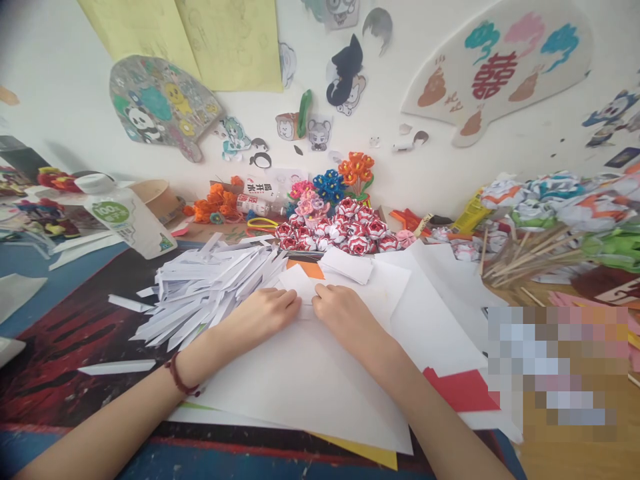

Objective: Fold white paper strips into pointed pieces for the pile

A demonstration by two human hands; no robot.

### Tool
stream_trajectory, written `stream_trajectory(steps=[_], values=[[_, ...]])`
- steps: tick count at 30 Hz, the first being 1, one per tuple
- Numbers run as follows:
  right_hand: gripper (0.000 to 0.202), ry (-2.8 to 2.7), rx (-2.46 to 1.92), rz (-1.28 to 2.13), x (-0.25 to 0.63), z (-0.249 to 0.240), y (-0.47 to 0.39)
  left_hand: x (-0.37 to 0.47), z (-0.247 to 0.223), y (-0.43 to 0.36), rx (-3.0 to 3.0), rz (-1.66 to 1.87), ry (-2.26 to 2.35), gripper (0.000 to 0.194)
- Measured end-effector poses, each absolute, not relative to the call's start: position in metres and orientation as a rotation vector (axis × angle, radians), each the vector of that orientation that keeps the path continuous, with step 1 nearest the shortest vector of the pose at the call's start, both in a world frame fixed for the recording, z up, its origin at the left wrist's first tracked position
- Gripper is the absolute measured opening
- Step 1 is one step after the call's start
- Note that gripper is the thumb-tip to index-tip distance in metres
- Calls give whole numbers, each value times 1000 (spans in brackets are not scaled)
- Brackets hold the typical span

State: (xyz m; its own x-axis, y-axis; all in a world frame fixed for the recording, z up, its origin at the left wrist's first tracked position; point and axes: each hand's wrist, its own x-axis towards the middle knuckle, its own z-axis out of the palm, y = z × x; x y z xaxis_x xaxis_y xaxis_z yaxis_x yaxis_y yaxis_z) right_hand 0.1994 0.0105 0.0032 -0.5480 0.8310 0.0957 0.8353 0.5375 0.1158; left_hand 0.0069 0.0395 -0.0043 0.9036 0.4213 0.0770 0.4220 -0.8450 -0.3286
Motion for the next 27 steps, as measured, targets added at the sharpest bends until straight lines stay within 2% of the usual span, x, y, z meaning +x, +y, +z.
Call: stream_trajectory(steps=[27], values=[[22, -2701, -1588, -214, 196, 4, 4, 4, -1, 35, -2752, -45, -882, 13]])
